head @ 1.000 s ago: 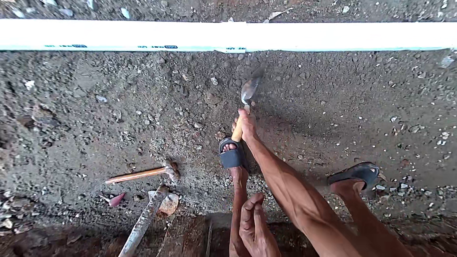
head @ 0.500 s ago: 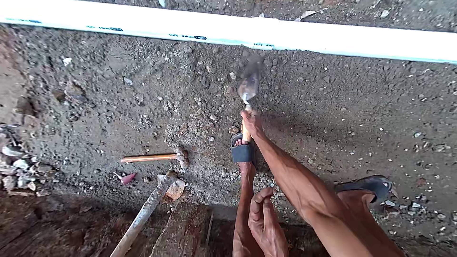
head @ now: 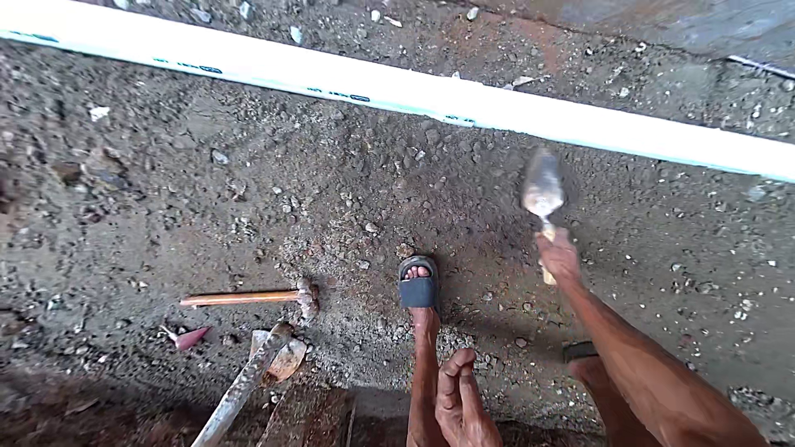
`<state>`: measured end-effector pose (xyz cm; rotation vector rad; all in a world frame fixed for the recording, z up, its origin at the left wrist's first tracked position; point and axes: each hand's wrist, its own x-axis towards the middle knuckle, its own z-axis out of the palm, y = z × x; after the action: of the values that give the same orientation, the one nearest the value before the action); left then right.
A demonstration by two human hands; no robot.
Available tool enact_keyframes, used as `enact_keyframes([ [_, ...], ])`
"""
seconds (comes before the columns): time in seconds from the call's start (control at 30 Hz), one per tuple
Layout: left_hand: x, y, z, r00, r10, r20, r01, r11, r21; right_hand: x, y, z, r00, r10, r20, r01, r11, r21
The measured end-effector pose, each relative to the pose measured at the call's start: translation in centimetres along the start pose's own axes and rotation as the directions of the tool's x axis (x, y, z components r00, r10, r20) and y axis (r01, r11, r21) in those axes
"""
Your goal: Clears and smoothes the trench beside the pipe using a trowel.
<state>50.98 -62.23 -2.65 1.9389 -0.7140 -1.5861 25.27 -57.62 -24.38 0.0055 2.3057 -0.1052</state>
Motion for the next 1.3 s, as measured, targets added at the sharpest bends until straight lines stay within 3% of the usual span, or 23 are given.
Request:
enact_keyframes([
  [0.07,0.3,0.6,0.0,0.999,-0.032,-0.005,0.032,0.999,-0.004,0.4,-1.5,0.5,0.994,0.108,-0.030,-0.085,0.905,0.417],
  [0.13,0.6,1.1,0.0,0.998,-0.057,-0.040,0.057,0.998,-0.017,-0.6,-6.3,2.6,0.984,0.170,0.045,-0.151,0.692,0.705],
  [0.23,1.7,1.7,-0.2,0.990,-0.086,-0.108,0.079,0.995,-0.066,-4.2,-14.4,8.8,0.991,0.047,0.122,-0.126,0.583,0.803],
  [0.4,3.7,2.6,-1.7,0.957,-0.179,-0.228,0.148,0.978,-0.149,-11.6,-24.7,19.4,0.961,-0.134,0.241,-0.116,0.596,0.794],
  [0.6,5.9,3.5,-3.9,0.919,-0.187,-0.348,0.087,0.955,-0.284,-19.0,-34.1,27.6,0.816,-0.348,0.461,0.006,0.803,0.596],
  [0.73,6.7,4.8,-4.0,0.887,-0.258,-0.382,0.147,0.943,-0.298,-19.0,-36.5,27.0,0.794,-0.428,0.431,0.358,0.903,0.236],
  [0.8,7.3,5.8,-3.9,0.881,-0.288,-0.376,0.177,0.936,-0.303,-17.5,-35.1,23.9,0.801,-0.454,0.390,0.512,0.857,-0.056],
  [0.87,8.2,6.9,-4.0,0.880,-0.306,-0.362,0.184,0.924,-0.334,-15.5,-33.9,21.0,0.842,-0.422,0.335,0.520,0.799,-0.302],
  [0.93,9.0,7.9,-4.1,0.870,-0.336,-0.361,0.194,0.906,-0.376,-14.0,-33.0,19.2,0.884,-0.379,0.274,0.464,0.782,-0.417],
  [1.0,9.9,8.4,-4.0,0.858,-0.363,-0.363,0.207,0.891,-0.403,-14.0,-32.6,17.8,0.884,-0.372,0.283,0.463,0.780,-0.421],
  [1.07,10.0,8.4,-3.7,0.834,-0.400,-0.380,0.228,0.877,-0.423,-15.1,-31.8,16.8,0.832,-0.394,0.391,0.539,0.743,-0.397],
  [1.2,9.6,9.3,-2.9,0.790,-0.474,-0.388,0.294,0.849,-0.439,-17.4,-32.6,18.6,0.628,-0.398,0.668,0.735,0.586,-0.342],
  [1.3,9.8,10.3,-2.5,0.775,-0.499,-0.388,0.315,0.837,-0.448,-19.6,-35.1,22.9,0.578,-0.341,0.741,0.787,0.474,-0.396],
])
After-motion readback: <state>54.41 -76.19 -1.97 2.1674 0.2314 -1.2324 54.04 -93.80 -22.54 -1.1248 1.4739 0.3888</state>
